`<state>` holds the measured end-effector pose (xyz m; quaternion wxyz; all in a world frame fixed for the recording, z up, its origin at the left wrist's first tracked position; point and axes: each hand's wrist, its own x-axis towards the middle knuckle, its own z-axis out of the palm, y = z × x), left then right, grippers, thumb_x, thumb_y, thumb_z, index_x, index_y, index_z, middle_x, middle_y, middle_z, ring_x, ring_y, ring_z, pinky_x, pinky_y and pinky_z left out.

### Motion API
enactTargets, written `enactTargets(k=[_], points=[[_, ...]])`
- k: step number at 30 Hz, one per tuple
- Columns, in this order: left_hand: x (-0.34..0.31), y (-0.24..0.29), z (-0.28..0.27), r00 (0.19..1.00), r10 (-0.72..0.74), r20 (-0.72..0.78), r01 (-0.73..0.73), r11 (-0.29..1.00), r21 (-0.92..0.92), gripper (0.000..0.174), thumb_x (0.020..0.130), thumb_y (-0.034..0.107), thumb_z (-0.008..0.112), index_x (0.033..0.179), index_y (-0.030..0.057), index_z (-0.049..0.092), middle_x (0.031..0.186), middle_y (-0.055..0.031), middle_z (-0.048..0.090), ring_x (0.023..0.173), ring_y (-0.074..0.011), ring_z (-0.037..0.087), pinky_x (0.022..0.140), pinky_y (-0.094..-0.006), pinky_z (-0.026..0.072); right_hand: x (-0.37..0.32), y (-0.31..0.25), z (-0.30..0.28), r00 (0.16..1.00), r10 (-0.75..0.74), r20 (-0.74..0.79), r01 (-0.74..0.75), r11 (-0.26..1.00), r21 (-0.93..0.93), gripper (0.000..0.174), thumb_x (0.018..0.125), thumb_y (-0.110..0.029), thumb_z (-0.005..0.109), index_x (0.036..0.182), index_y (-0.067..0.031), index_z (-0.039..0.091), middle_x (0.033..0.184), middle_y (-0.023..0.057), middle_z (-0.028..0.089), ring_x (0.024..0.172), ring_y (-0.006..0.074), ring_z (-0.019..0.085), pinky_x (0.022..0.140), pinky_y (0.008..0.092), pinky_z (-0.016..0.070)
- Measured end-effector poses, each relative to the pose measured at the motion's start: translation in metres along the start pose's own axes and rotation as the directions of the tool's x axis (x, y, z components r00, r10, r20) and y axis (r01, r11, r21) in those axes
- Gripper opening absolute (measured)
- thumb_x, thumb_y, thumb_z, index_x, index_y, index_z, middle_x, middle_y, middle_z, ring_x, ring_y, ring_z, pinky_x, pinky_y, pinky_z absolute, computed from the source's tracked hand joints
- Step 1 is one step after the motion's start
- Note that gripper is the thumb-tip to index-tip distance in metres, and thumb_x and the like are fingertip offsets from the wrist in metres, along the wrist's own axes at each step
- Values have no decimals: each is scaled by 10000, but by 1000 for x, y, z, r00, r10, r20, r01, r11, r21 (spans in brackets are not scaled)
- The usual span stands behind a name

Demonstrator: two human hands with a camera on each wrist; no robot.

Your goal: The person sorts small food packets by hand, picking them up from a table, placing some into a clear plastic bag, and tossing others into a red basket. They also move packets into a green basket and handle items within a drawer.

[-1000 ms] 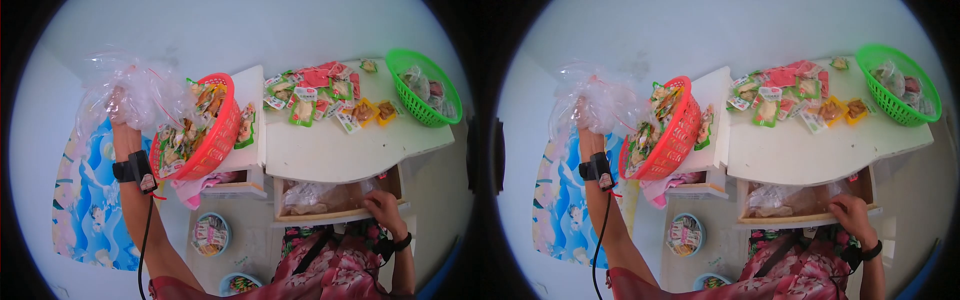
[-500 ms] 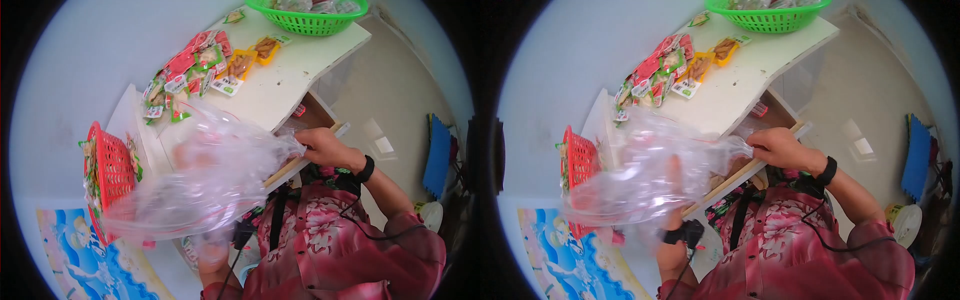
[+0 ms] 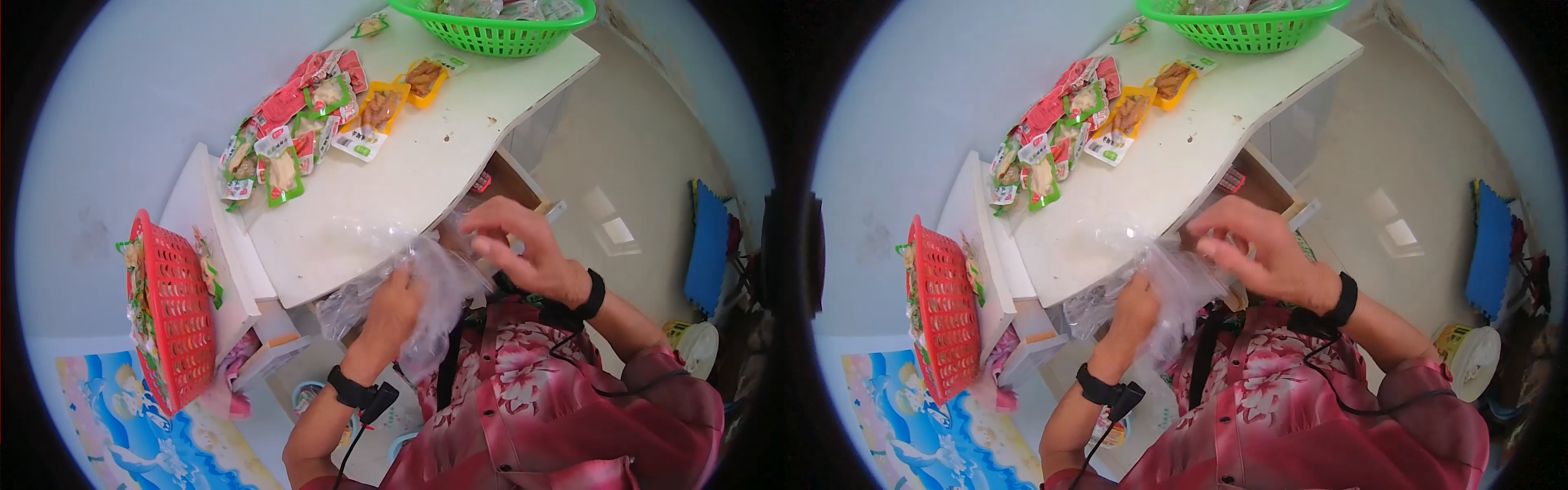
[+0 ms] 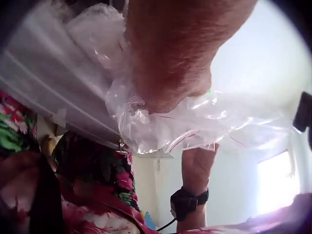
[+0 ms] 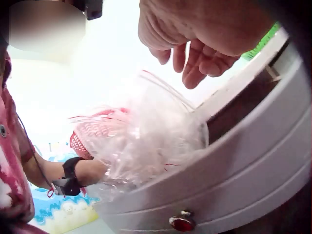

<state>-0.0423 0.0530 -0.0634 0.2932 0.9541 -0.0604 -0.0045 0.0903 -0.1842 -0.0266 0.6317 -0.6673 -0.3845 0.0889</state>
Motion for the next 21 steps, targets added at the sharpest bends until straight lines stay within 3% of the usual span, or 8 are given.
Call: enactTargets(k=[4,7,10,13,16,17,20,21], points=[[2,-38,7,988,92,122,-47,942,-333,349,883,129,676,1215,28,634,1261,-204,633,1138,-403,621,1010,-464,494,8,-25,10,837,-448,315,513,842,-166,302,972,-216,664,1244,-87,694,1306,103,653,991,265,660,767,362,545],[1,-55,4,979,116,167,-51,935,-351,403,899,181,683,1272,40,623,1291,-191,638,1179,-376,615,1046,-456,470,9,-25,33,720,-449,530,634,736,-238,426,987,-310,641,1376,-139,599,1433,86,561,1110,282,632,831,385,553],[5,-65,-3,959,149,239,-52,928,-369,458,916,233,690,1329,51,613,1320,-178,643,1221,-350,610,1081,-447,446,6,2,50,741,-262,618,584,706,-401,467,995,-367,611,1396,-131,564,1463,92,523,1212,290,607,844,418,565],[14,-52,-33,856,-52,514,309,850,-428,558,936,324,695,1399,37,573,1385,-181,620,1281,-317,578,1105,-415,428,17,15,47,705,122,699,371,776,-510,498,1002,-377,596,1427,-129,524,1396,129,562,1226,339,608,883,476,560],[5,-33,-45,919,-78,388,270,840,-471,603,948,356,691,1417,7,545,1407,-206,601,1290,-322,571,1111,-404,420,32,22,44,660,232,715,325,769,-550,507,983,-384,614,1405,-113,537,1354,139,577,1182,369,633,854,515,566],[2,-21,-51,924,-168,344,309,858,-411,624,951,373,690,1411,-21,538,1429,-230,573,1307,-365,555,1109,-415,428,33,31,43,703,168,691,372,741,-559,452,982,-414,594,1292,-87,631,1236,145,663,1076,378,683,812,523,569],[-14,6,-52,993,-114,20,112,989,102,631,943,329,714,1426,-27,517,1369,-210,603,1264,-368,572,1071,-422,460,65,26,38,438,516,736,301,687,-661,412,986,-427,556,1127,-74,714,1029,155,725,969,391,705,773,521,568],[-18,17,-53,993,-114,-6,113,977,181,621,929,320,722,1408,-26,532,1358,-219,604,1254,-380,571,1062,-431,465,62,48,31,460,350,816,389,747,-540,402,987,-416,526,989,-70,731,850,171,723,857,403,708,739,514,565]])
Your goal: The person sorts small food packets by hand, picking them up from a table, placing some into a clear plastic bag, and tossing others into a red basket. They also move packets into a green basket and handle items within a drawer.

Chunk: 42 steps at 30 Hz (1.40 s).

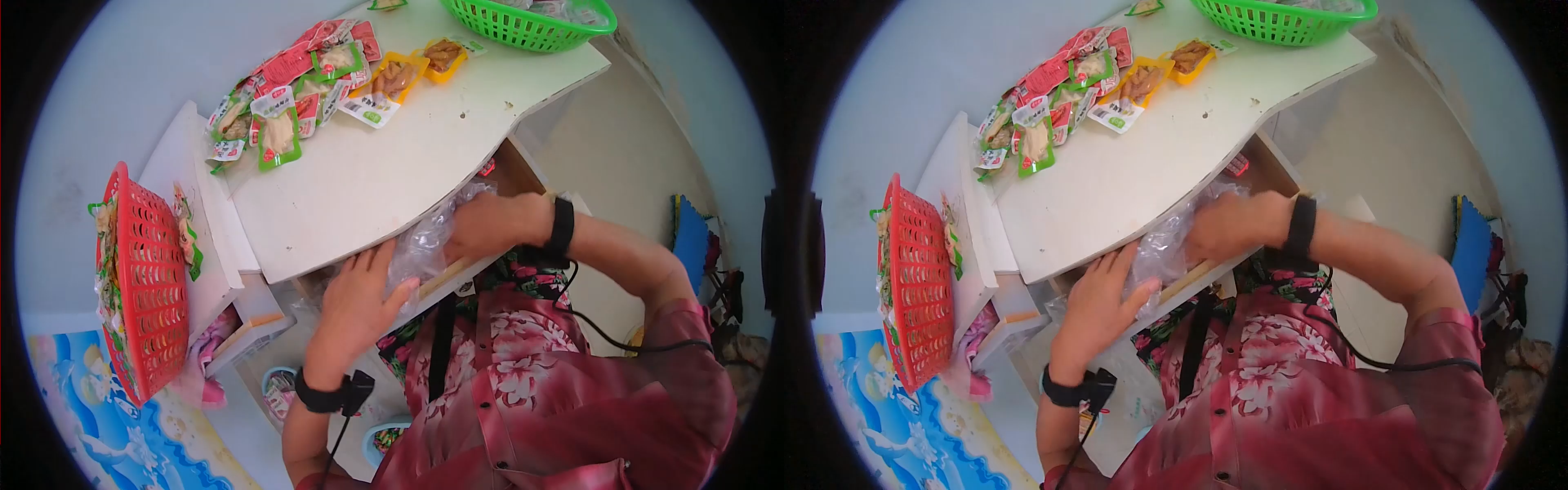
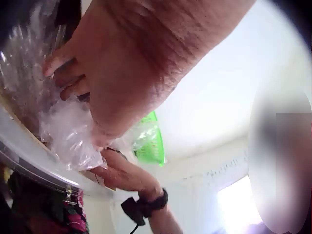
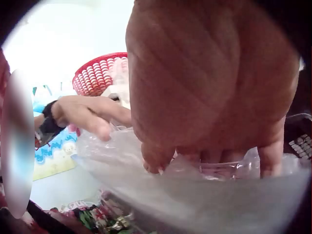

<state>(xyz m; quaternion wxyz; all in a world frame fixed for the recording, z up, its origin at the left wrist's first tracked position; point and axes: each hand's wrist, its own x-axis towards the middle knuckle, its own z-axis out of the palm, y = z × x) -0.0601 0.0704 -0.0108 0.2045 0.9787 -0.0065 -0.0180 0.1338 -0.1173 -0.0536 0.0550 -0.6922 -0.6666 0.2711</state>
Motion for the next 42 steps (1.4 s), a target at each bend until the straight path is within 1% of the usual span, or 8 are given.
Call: enactTargets(k=[5,10,13,20,23,28,32,42], points=[[-10,43,7,974,73,-215,-55,995,86,526,901,267,728,1335,-4,605,1302,-194,628,1197,-381,594,1005,-456,498,4,2,-18,982,185,47,-179,979,-98,296,959,-294,531,1015,-77,725,940,182,734,880,382,719,733,529,569],[7,15,41,998,55,22,-57,994,91,330,938,234,660,1183,12,668,1184,-164,679,1113,-374,630,925,-457,524,-4,-3,-10,938,345,-31,-343,938,54,343,975,-297,546,1010,-2,719,905,219,720,854,379,712,752,487,567],[14,-2,50,997,-31,65,33,999,-31,257,958,225,612,1081,8,675,1105,-177,689,1066,-382,640,892,-465,517,-17,20,-9,968,135,-214,-23,890,456,348,1007,-312,578,964,0,727,857,176,728,807,304,713,758,429,575],[14,14,33,1000,4,8,-3,989,-147,311,953,211,648,1161,-19,654,1157,-204,658,1119,-411,585,949,-461,480,-56,2,-20,826,305,-474,412,249,877,408,1112,-323,458,1114,16,684,972,130,717,800,200,671,752,322,578],[11,32,22,997,-70,29,73,991,-116,328,953,195,653,1199,-22,649,1194,-203,651,1133,-419,580,984,-461,472,-58,5,-20,623,386,-680,782,-285,554,399,1115,-316,451,1184,21,655,942,135,704,725,179,613,689,308,555],[1,44,25,982,1,-187,17,995,96,337,951,177,648,1224,-19,646,1226,-175,659,1200,-391,570,1017,-483,453,-51,33,-23,411,497,-764,822,-564,75,432,1106,-347,470,1262,32,606,1066,144,678,846,177,577,735,275,548],[-4,61,15,948,43,-317,-3,992,127,320,915,111,687,1205,-19,654,1176,-175,667,1143,-381,599,972,-467,481,-50,43,-37,295,582,-758,803,-581,-133,305,1057,-95,514,1259,128,563,1048,166,631,870,166,612,738,260,601],[22,100,42,941,25,-337,-261,687,-678,230,911,18,687,1136,-14,649,908,-170,689,781,-312,667,728,-387,546,-40,60,-41,243,638,-731,742,-608,-284,316,1054,-90,484,1280,130,500,1052,155,604,893,225,645,781,315,620]])
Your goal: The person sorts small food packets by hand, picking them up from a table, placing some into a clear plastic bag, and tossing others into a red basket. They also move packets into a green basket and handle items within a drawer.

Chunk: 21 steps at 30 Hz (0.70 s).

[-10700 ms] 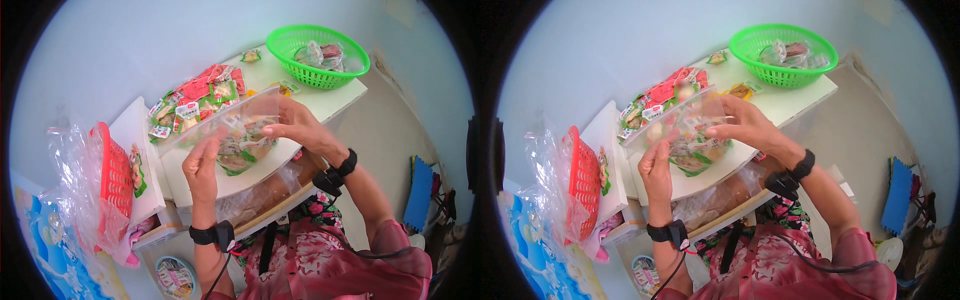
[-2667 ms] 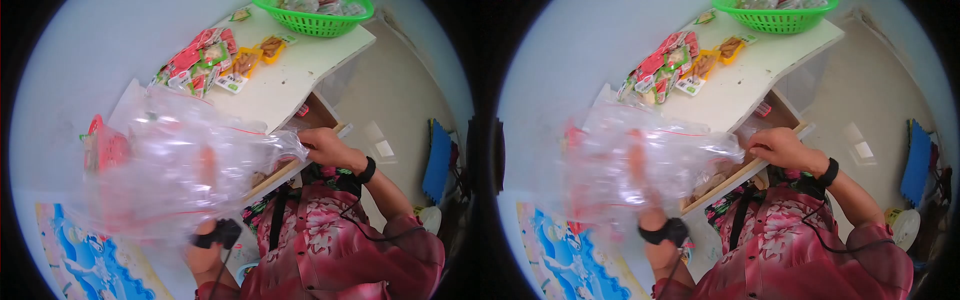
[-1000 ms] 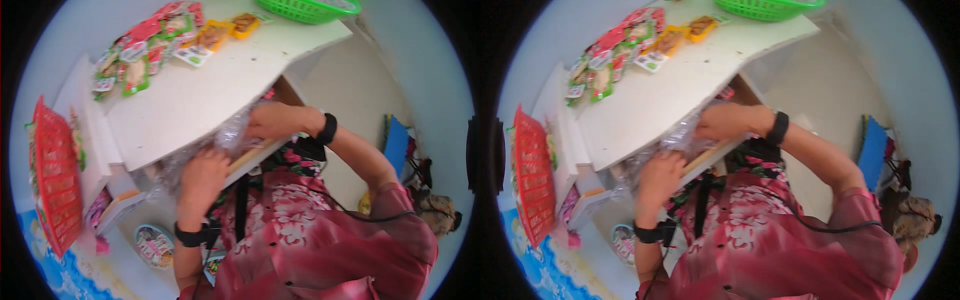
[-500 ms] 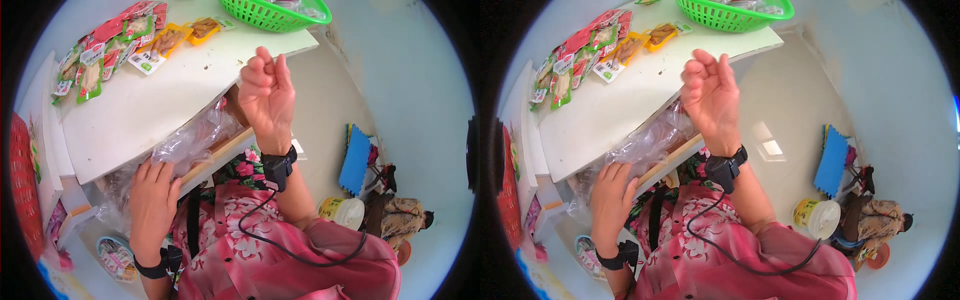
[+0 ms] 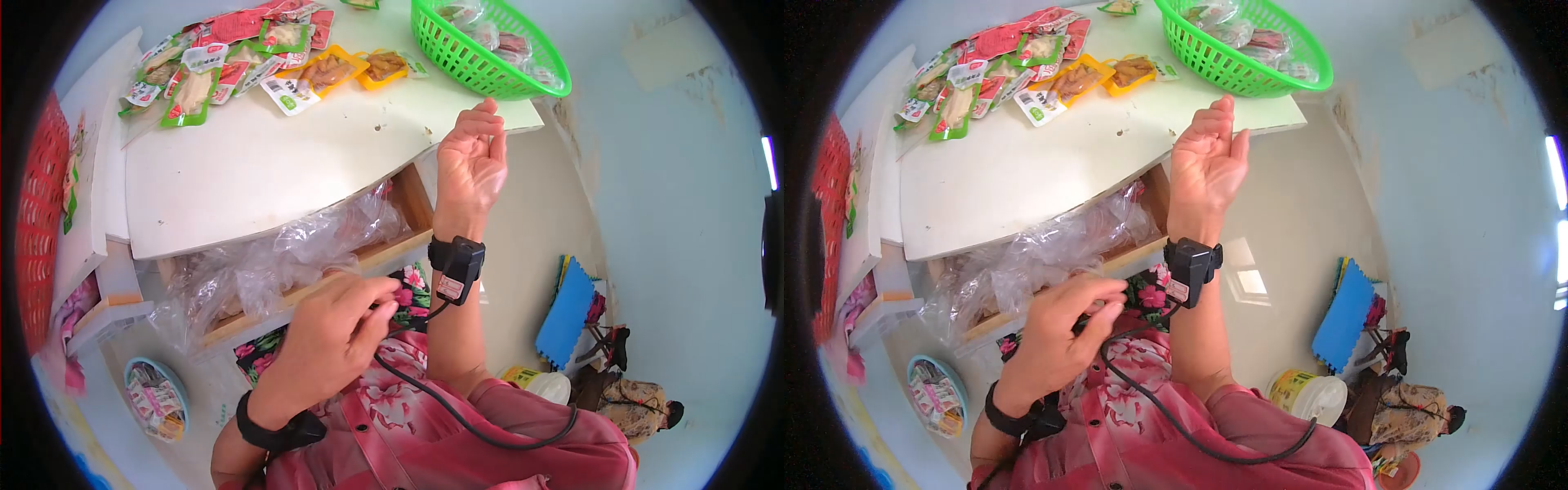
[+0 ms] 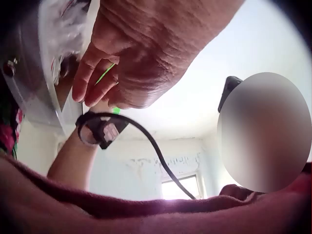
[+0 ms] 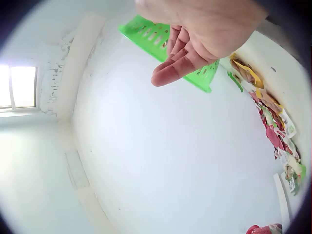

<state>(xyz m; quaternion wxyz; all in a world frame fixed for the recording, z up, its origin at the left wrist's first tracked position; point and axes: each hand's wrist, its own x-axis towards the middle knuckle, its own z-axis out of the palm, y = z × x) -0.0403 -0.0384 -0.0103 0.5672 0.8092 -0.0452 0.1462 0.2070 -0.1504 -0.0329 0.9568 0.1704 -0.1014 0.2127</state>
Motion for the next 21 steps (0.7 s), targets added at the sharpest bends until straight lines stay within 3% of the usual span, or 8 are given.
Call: enactTargets(k=[3,7,11,14,17,21], points=[[9,7,11,952,-275,135,305,887,-347,242,986,50,651,1200,-62,638,1022,-149,728,920,-171,721,823,-289,595,1,-2,-1,991,-110,-76,114,992,56,485,1116,-327,406,1337,98,480,1148,181,596,926,245,627,818,366,611],[21,13,29,898,-312,311,440,662,-606,296,996,36,632,1271,-66,586,1117,-146,704,978,-171,716,858,-299,606,0,-9,-4,966,-236,-100,237,972,-7,495,1118,-324,397,1374,98,436,1226,212,583,977,277,641,883,388,618],[30,12,46,919,-304,250,390,619,-681,274,969,40,671,1213,-53,589,1107,-132,691,968,-153,701,850,-295,596,1,-29,-4,926,-354,-132,354,935,-21,504,1119,-323,393,1395,98,410,1292,230,575,1038,300,647,929,402,616],[33,7,52,980,-200,1,192,937,-291,311,936,67,715,1200,-35,586,1030,-101,677,900,-138,679,811,-290,574,3,-42,3,907,-393,-149,398,917,4,516,1120,-327,386,1400,107,401,1306,239,572,1082,313,648,948,410,612],[31,15,59,917,-298,265,380,855,-352,360,910,88,742,1212,-21,580,965,-73,652,848,-135,654,777,-291,556,5,-54,9,881,-438,-178,444,896,-3,543,1123,-340,371,1397,128,391,1303,261,569,1115,332,646,964,419,607],[39,25,78,902,-290,320,419,770,-481,356,934,47,702,1247,-24,548,966,-91,660,825,-125,663,756,-265,561,5,-66,8,852,-484,-200,492,871,-9,571,1125,-359,353,1373,154,390,1289,291,562,1126,358,643,982,429,598]])
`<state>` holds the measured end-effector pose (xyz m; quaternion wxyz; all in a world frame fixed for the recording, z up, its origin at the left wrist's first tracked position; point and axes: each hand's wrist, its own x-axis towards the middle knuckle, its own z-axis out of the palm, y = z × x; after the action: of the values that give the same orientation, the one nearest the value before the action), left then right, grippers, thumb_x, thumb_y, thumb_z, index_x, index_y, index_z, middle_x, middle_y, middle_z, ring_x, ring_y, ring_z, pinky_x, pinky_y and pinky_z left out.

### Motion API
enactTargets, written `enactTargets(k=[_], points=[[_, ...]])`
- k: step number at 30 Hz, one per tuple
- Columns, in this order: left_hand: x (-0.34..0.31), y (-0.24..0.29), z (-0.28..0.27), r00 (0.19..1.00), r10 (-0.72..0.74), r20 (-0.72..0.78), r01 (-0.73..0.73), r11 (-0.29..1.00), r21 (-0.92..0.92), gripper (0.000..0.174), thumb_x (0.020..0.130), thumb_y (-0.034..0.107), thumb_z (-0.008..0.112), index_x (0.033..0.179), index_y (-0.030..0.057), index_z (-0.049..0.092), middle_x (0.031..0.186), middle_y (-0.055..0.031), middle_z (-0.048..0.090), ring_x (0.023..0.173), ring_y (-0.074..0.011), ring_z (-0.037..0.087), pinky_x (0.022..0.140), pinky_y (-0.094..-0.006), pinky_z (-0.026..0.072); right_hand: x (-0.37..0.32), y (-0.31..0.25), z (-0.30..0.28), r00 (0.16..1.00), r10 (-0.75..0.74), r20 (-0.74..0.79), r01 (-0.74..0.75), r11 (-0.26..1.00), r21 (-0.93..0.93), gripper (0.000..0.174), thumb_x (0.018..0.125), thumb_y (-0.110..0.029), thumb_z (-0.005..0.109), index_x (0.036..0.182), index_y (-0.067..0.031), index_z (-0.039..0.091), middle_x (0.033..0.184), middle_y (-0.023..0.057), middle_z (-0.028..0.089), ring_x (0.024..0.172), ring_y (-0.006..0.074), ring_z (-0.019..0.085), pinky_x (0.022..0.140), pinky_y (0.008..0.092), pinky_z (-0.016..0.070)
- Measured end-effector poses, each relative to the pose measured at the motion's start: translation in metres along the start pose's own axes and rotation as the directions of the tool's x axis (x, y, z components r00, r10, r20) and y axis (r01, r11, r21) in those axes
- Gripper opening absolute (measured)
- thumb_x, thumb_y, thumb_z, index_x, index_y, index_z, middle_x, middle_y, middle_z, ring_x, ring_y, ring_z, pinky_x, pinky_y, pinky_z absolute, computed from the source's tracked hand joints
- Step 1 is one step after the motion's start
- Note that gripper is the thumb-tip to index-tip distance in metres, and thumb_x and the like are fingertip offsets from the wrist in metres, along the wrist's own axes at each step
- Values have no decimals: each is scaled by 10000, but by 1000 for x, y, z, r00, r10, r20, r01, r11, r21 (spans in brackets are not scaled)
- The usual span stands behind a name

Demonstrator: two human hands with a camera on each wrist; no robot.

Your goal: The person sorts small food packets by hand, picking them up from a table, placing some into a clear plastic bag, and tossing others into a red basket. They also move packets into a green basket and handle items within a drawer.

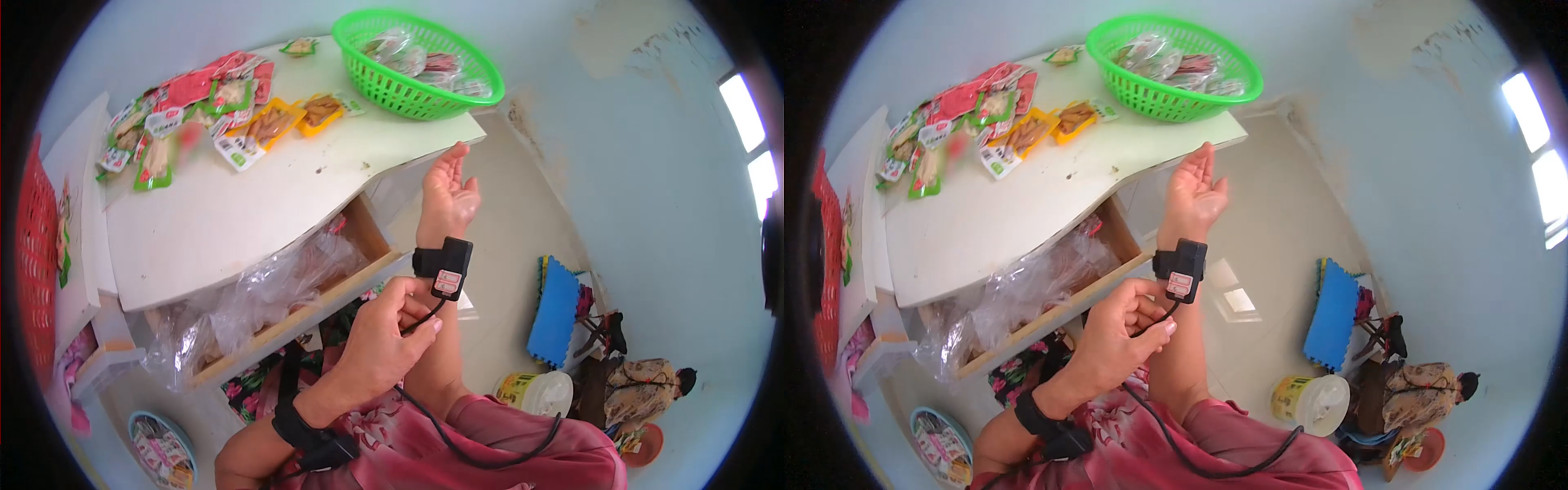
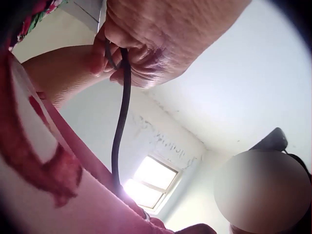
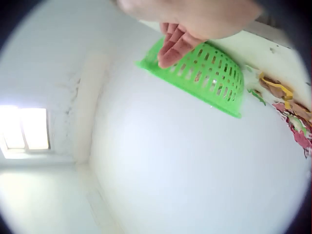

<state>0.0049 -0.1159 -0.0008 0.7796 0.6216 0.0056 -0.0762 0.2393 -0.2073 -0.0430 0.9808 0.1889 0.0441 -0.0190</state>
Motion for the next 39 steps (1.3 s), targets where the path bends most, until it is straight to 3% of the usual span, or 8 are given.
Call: enactTargets(k=[10,22,25,28,30,31,36,39], points=[[7,2,13,995,-71,69,79,990,-118,341,981,9,644,1254,-88,463,1029,-198,684,919,-214,737,799,-314,631,5,-12,-14,983,-163,-89,152,981,-120,541,1119,-367,362,1291,143,413,1284,258,527,1083,335,623,949,421,607],[12,-3,11,992,-93,91,104,986,-129,366,982,10,650,1266,-92,442,1038,-202,680,925,-209,736,800,-311,637,9,-13,-26,977,-172,-129,156,980,-126,550,1114,-373,379,1291,145,429,1296,259,542,1105,331,629,950,422,606],[12,-6,8,989,-116,95,130,978,-165,360,985,18,655,1262,-84,449,1022,-195,681,918,-204,735,786,-302,633,8,-13,-30,985,-137,-101,123,984,-129,540,1113,-372,374,1295,132,433,1292,257,545,1054,316,634,927,420,606],[12,-7,-2,983,-141,115,149,986,-68,332,981,46,670,1248,-65,507,1055,-178,694,944,-195,724,800,-303,612,6,-15,-32,993,-96,-72,83,984,-160,495,1108,-355,395,1270,104,486,1246,237,580,990,269,628,839,380,592],[9,-12,-16,996,-30,89,15,985,170,322,974,66,680,1249,-46,556,1092,-162,705,974,-189,715,816,-308,597,11,-31,-40,981,104,166,-58,963,-264,441,1094,-342,444,1215,65,563,1150,182,625,915,212,606,749,325,537],[6,-13,-25,997,18,79,-41,954,296,318,970,76,686,1249,-37,581,1110,-154,710,989,-186,710,824,-310,589,7,-33,-32,962,177,208,-94,929,-359,418,1084,-341,469,1189,45,589,1094,151,632,881,196,592,720,309,508],[-15,-3,-68,1000,-7,13,2,946,323,324,973,86,677,1273,-22,620,1122,-128,724,1021,-164,696,841,-323,577,-48,-6,24,851,454,264,-161,703,-692,399,1075,-358,506,1227,-5,615,940,81,610,686,137,507,613,297,434],[-16,-26,-74,992,-38,122,-7,938,348,283,976,77,669,1237,-27,639,1037,-119,735,963,-152,698,822,-309,566,-102,38,37,554,744,374,-187,549,-815,428,1077,-372,504,1189,10,660,944,106,653,660,146,545,591,303,447]])
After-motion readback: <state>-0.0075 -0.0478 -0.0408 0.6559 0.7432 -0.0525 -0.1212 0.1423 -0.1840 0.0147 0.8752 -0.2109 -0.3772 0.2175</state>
